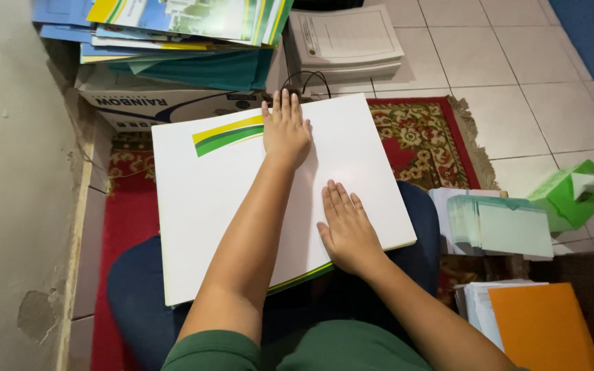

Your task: Folding printed brochures in half and smoothing the creases by hand.

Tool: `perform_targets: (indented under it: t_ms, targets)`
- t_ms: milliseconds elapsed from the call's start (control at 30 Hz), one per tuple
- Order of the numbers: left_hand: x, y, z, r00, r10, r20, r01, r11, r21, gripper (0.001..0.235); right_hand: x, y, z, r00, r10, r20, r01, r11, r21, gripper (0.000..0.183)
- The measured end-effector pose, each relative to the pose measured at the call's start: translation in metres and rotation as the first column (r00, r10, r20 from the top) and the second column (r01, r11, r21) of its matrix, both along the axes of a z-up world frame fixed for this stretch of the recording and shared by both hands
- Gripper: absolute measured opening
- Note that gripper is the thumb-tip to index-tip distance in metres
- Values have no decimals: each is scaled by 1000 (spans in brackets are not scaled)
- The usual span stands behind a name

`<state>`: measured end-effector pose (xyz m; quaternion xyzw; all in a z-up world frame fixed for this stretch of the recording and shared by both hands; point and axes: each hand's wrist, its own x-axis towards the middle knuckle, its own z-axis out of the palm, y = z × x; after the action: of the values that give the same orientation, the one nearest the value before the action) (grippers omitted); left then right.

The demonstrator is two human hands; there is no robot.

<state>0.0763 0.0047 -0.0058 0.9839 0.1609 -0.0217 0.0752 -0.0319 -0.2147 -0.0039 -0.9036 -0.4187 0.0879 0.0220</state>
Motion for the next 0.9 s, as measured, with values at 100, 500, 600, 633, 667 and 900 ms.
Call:
perform_targets:
  t_ms: [100, 500, 600, 633, 667, 900]
  targets:
    - [-18, -5, 2, 1000, -15, 11, 15, 1000, -19, 65, 0, 1, 2, 999, -14, -33, 14, 1000, 11, 69]
    - [-51, -7, -30, 922, -41, 385, 84, 992, -96, 62, 87, 67, -26, 994, -10, 113, -1, 995, 103, 64]
    - [-46, -5, -39, 867, 2, 498, 54, 994, -98, 58, 126, 96, -44, 995, 10, 103, -17, 998, 68, 81]
    - [-45, -4, -40, 868, 8, 497, 49, 994, -101, 58, 131, 105, -36, 995, 15, 102, -22, 998, 65, 81]
    - [-44, -4, -41, 862, 21, 506, 42, 993, -112, 58, 135, 113, -28, 995, 17, 94, -24, 997, 69, 76]
    - [-36, 0, -50, 821, 85, 564, 15, 985, -170, 58, 154, 137, -15, 995, 20, 95, -26, 998, 62, 67]
